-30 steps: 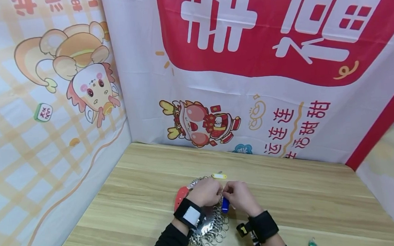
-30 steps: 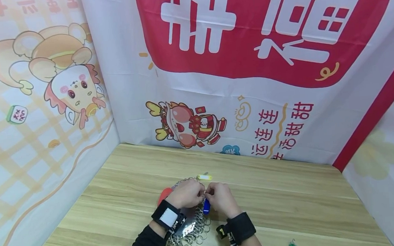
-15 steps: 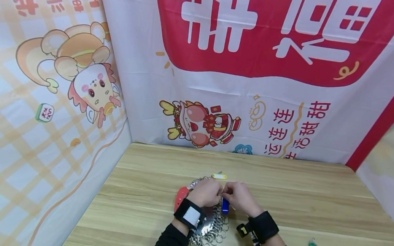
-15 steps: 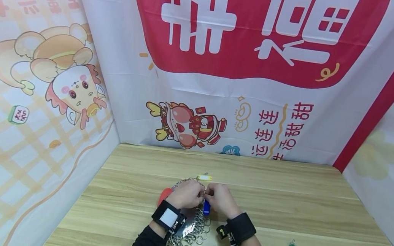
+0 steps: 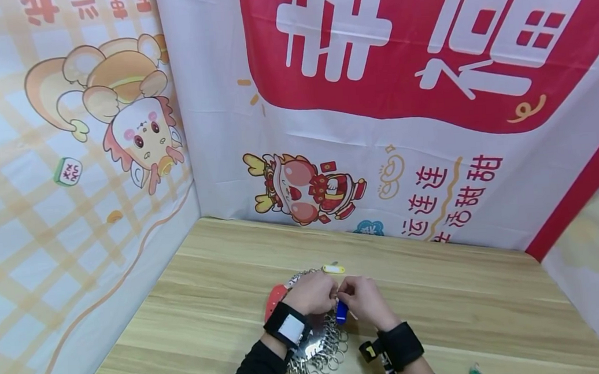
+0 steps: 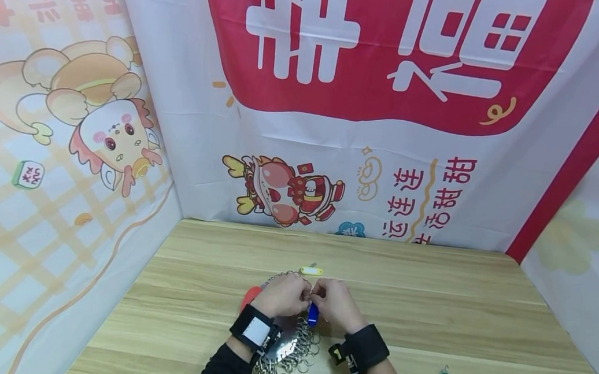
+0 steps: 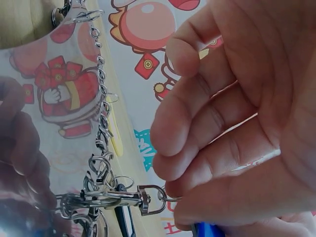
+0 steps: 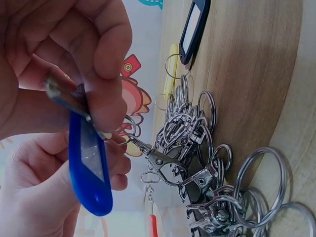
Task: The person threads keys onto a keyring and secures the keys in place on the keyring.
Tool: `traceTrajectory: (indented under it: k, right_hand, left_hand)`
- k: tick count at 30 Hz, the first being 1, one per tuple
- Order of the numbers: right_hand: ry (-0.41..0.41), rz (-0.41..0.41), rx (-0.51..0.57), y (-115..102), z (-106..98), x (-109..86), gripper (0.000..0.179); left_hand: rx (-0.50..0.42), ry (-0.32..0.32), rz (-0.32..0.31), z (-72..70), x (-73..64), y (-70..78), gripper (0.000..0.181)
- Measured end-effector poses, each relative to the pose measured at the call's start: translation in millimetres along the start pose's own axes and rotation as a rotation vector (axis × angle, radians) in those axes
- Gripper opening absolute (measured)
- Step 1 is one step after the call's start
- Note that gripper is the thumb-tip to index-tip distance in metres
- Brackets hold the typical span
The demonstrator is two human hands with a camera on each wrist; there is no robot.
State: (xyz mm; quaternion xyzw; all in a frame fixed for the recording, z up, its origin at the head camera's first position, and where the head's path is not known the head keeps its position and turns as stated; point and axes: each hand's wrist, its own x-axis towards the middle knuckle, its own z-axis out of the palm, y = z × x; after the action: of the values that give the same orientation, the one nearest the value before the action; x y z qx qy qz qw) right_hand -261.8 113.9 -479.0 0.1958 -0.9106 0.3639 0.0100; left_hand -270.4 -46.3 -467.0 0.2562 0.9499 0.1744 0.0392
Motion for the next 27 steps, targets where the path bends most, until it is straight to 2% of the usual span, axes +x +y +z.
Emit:
traceTrajectory:
  k: [9,21,27]
  right_hand:
    - [0.009,0.020,-0.004,1.7,-0.7,-0.1,0.011]
    - [0.000,-0.046,-0.052,0.2,0.5,-0.2,0.013]
    - [-0.015,-0.072,-0.045,-0.7,-0.6,-1.0,0.015]
  left_hand:
    - [-0.054,-0.004,-0.010,-1.2,-1.0,0.8,0.034]
    - [0.006,-0.013,-0.012,-0.3,0.2,2.1,0.033]
    - [-0.018,-0.031,-0.035,0.3,-0.4,3.9,0.030]
